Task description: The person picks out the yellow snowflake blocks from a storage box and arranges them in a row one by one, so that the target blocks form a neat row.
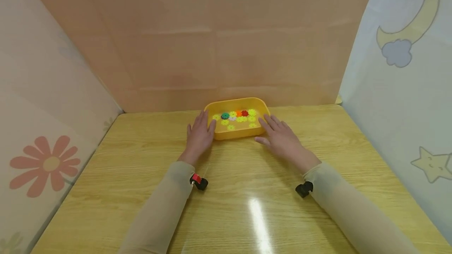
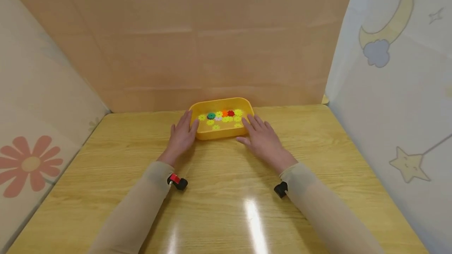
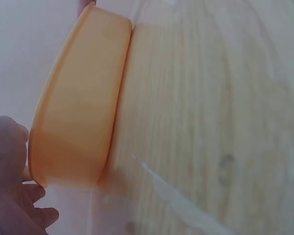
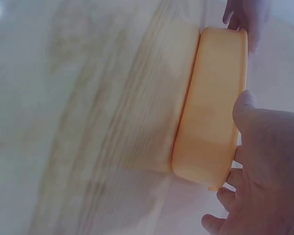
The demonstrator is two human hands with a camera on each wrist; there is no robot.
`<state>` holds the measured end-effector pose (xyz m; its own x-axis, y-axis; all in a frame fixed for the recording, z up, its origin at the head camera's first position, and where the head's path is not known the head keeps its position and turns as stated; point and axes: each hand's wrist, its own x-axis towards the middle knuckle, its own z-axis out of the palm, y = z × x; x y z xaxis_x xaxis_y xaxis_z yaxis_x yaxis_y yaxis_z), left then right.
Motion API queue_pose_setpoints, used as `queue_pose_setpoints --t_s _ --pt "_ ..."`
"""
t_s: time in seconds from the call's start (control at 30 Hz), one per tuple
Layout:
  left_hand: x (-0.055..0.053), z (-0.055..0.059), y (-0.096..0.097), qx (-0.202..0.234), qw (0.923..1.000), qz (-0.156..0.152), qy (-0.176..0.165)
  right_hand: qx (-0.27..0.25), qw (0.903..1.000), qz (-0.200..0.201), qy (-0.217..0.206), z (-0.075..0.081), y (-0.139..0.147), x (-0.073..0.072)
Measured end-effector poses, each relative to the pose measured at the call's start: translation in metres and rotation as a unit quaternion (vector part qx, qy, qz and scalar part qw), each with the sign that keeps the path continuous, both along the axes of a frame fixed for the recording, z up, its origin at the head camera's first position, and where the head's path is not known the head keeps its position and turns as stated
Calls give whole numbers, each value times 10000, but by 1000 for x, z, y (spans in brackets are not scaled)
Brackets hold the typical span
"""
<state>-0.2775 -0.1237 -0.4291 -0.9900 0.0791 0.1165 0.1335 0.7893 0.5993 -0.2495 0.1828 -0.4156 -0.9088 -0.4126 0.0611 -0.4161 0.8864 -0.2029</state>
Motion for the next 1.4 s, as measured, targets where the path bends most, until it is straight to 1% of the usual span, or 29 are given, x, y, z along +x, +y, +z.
queue_pose_setpoints --t_s 0.17,0.3,0.5,0.63,0.73,0.9,1.03,1.2,1.4 --pt "-1 -6 -1 -29 10000 0 -17 -105 9998 150 75 0 4 11" --pt "1 -10 -2 28 10000 15 -4 -181 9992 333 97 0 7 20" --pt "11 -14 -4 72 10000 -9 -11 -321 9969 674 259 -2 16 33" --pt "18 -14 -5 69 10000 -62 8 -399 9949 852 370 0 22 42" --pt "24 -12 -5 137 9998 -123 5 -399 9941 929 393 1 26 48" --pt "28 -9 -5 255 9995 -202 -61 -391 9932 999 447 3 32 57" --pt "29 -8 -5 383 9989 -246 -75 -429 9925 1055 441 7 36 63" --pt "27 -11 -5 535 9978 -372 -112 -457 9912 1158 452 9 41 68" --pt "24 -13 -2 809 9954 -467 -190 -700 9869 1251 745 12 44 67"
